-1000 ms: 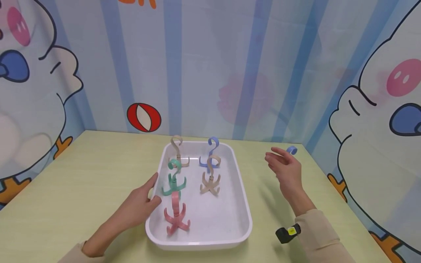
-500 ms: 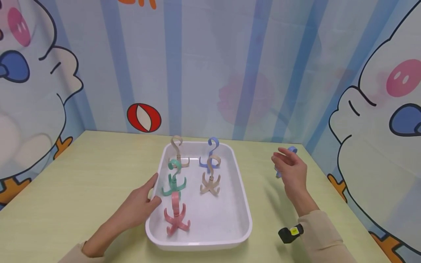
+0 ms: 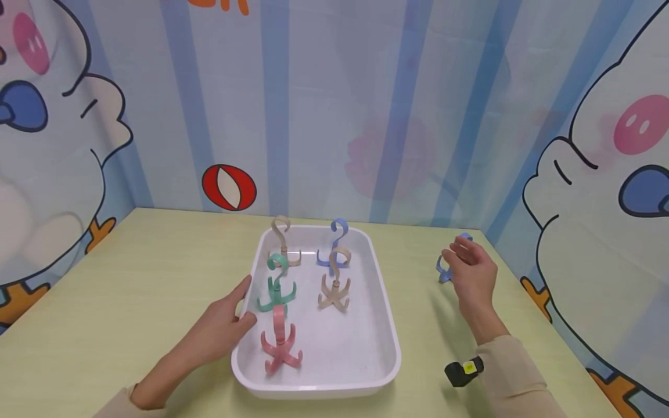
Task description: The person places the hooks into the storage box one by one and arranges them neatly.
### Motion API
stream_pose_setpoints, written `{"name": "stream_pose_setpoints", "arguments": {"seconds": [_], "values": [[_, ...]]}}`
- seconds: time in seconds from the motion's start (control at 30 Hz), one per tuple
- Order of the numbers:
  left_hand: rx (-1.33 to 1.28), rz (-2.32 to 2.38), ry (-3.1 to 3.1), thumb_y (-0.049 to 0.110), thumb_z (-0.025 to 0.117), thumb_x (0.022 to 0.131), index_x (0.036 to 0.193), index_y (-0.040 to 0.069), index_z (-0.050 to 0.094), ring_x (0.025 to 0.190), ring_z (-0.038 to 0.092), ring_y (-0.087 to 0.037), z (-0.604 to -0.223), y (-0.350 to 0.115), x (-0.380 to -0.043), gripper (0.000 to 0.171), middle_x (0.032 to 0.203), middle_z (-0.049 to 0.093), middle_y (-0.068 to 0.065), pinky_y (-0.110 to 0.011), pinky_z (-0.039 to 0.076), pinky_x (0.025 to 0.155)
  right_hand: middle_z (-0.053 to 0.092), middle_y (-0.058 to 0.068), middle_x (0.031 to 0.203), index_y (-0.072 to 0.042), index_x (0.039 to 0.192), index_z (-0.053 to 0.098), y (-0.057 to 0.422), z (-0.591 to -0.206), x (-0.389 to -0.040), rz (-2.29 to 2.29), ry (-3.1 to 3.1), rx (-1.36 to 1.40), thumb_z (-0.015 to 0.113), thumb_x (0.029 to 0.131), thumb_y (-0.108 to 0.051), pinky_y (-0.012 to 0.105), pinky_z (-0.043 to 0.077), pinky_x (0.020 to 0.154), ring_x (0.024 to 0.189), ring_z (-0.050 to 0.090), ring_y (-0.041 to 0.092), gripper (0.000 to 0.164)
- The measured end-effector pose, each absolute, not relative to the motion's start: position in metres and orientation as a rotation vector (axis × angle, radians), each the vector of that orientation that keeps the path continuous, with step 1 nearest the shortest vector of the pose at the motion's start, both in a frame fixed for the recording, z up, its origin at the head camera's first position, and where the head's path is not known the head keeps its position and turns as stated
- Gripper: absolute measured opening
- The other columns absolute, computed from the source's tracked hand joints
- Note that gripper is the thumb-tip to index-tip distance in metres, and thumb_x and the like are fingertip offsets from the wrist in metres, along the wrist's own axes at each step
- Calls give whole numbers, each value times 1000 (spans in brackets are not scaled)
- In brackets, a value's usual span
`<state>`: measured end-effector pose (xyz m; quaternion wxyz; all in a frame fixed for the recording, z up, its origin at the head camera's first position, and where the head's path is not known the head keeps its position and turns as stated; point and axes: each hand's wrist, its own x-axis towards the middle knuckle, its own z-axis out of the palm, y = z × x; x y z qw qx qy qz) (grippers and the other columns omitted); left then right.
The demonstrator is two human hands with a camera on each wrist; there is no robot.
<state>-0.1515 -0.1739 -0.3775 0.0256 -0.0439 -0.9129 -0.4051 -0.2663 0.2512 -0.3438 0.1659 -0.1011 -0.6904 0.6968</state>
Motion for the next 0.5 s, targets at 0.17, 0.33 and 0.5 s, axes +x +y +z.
{"name": "stream_pose_setpoints", "arguments": {"seconds": [0.17,0.33,0.5], "values": [[-136,-1249,-2823,14,60,96,165,-5,26,99,64,-26,-378,-174,-152,79,161,45,-28,-28,51,61,69,-19,109,-18,145,63,253,-344,-267,1886,-2025,-358,74,97,-16,9,52,79,96,65,-6,49],[-136,-1247,-2824,14,61,96,165,-4,26,101,64,-26,-378,-174,-152,79,161,46,-28,-29,53,63,62,0,144,-21,156,53,253,-343,-270,1742,-2121,-467,70,100,-24,22,50,103,124,58,8,59],[-135,-1243,-2828,15,61,96,165,-4,27,104,64,-27,-378,-174,-152,79,162,45,-27,-30,54,67,46,8,165,-22,163,42,256,-345,-277,1662,-2148,-505,66,101,-26,42,42,121,148,43,24,66]]}}
